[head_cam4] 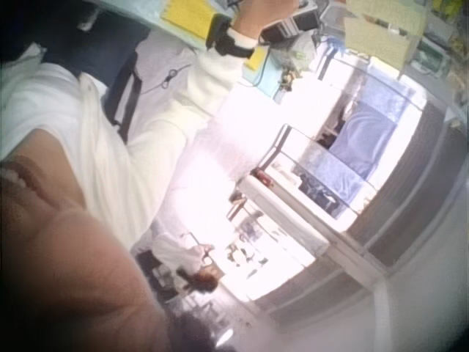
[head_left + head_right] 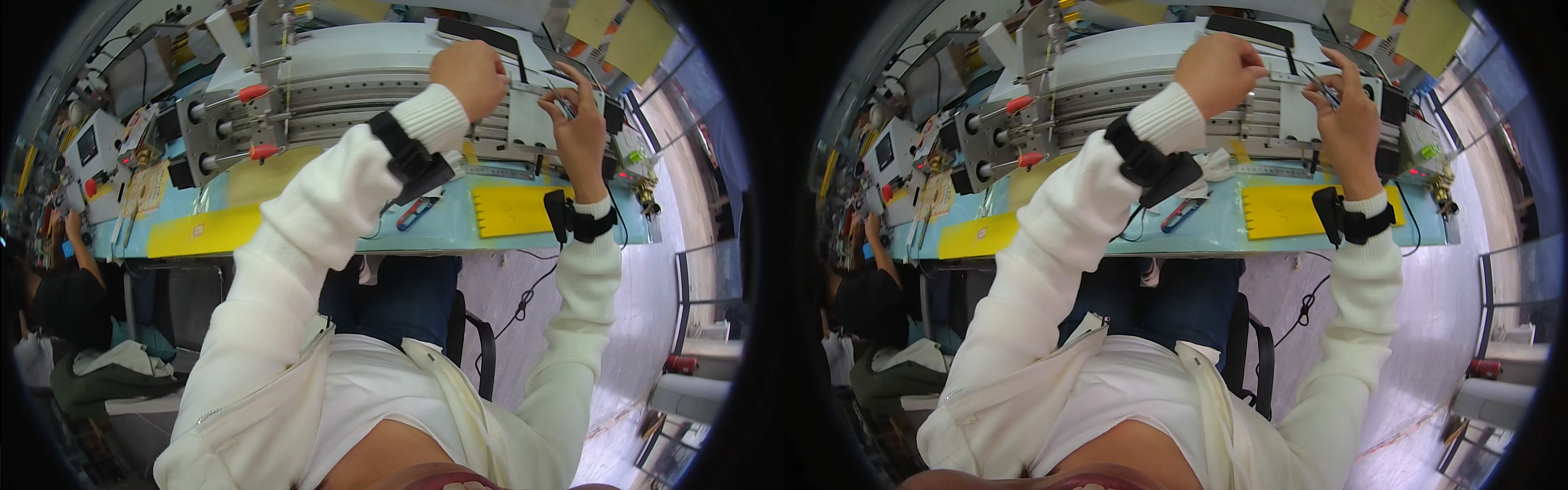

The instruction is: The person assembles small electronic components at a workbench, using tweezers to place parts and a soldering iron to join them. They repeatedly pick up components, position them on a jig, and solder connections while seated at the station.

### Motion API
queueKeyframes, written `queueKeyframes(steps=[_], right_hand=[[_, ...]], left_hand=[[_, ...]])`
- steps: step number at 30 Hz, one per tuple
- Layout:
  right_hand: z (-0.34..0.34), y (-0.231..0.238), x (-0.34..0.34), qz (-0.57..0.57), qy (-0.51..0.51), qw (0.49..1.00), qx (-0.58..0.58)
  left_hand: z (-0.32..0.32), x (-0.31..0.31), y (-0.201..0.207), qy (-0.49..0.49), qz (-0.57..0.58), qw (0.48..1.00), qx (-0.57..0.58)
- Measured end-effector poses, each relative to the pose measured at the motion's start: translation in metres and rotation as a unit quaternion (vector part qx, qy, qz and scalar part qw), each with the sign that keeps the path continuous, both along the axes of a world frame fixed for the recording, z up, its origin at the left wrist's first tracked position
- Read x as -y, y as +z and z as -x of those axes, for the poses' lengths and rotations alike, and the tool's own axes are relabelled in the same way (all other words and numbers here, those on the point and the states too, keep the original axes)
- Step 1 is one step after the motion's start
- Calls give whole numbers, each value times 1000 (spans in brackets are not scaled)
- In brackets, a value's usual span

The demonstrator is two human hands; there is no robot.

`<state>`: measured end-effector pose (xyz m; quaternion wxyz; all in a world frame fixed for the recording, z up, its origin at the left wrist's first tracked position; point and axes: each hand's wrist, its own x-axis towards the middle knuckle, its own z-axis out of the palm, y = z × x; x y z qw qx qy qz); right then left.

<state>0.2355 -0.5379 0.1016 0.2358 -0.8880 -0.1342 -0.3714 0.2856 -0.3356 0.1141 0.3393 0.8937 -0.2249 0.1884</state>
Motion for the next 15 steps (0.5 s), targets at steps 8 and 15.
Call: queueKeyframes(steps=[8,15], right_hand=[[2,8,-9,72,-52,993,-80],[-3,0,11,69,64,995,-29]], left_hand=[[5,13,11,81,-114,990,30],[-17,31,-9,76,-62,995,-14]])
